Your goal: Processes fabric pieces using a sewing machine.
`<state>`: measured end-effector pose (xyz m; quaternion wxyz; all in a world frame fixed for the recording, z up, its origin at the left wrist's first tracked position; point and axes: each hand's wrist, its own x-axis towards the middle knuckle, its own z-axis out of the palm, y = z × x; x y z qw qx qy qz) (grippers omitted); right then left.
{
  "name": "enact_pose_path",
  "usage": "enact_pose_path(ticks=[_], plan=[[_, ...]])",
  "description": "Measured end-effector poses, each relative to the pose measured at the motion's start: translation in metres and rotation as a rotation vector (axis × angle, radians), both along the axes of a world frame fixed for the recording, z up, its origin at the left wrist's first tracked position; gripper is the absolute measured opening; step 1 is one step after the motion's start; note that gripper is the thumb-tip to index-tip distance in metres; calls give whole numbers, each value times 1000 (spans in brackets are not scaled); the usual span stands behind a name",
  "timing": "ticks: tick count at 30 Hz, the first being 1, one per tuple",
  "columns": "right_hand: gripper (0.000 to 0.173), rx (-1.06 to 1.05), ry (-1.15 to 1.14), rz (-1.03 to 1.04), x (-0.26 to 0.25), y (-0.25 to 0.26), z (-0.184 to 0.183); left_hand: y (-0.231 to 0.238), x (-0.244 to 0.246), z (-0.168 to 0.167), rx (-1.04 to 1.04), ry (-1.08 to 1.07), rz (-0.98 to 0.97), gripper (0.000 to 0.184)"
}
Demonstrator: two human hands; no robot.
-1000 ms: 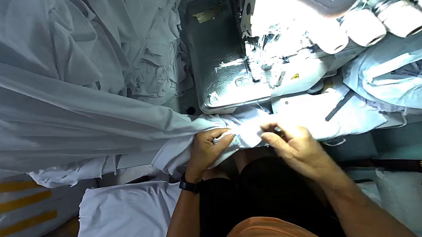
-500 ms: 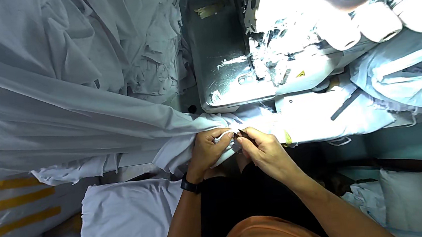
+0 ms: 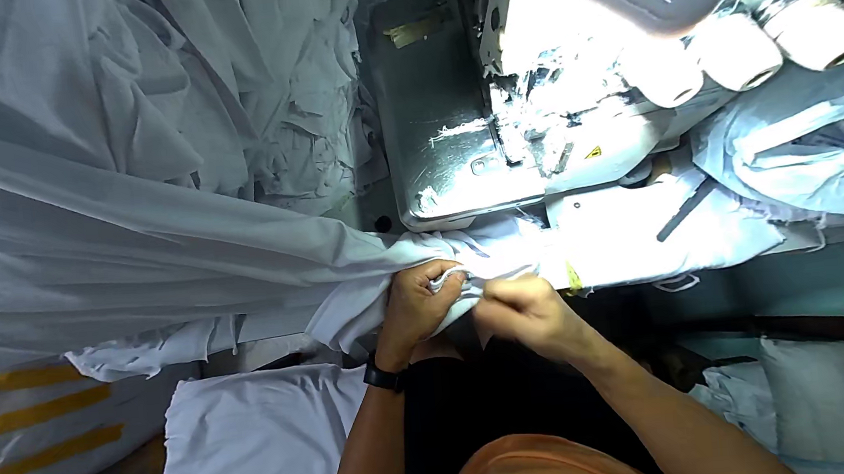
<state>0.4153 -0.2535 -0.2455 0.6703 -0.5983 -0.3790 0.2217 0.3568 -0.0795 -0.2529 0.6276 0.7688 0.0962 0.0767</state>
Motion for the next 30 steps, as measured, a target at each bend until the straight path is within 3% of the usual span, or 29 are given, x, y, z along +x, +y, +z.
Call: enact_pose_path(ticks=[2,3,4,8,10,14,18,20,23,24,28,30], plan=[[42,221,-2,337,3,-9,25,0,2,-3,39,-33,11,10],[40,259,31,401,3,-13,35,-1,1,-4,40,-35,18,9],[38,218,40,347,5,-16,39,-2,1,-3,36,-33,23,8],[15,-212,70,-259,5,-7,25,-5,1,-4,27,-51,56,7],[12,-284,-49,-405,0,2,15,-5,0,-6,31,-78,62,8],[23,-325,-497,-450,1,13,3,-3,-1,-8,38,-63,16,7],[15,-318,-655,-403,9,27,4,0,-1,-7,38,-3,-15,4],[14,-260,-520,-345,12,29,7,2,-1,-8,56,-34,-31,8],[8,-131,-44,-222,17,23,16,4,1,-7,81,-64,-33,12],[9,-118,19,-211,18,21,16,4,1,-6,78,-55,-42,11],[14,-366,-486,-343,30,-9,8,6,1,-1,79,10,-62,10],[14,-555,-608,-454,45,-34,9,9,1,2,55,25,-56,10]])
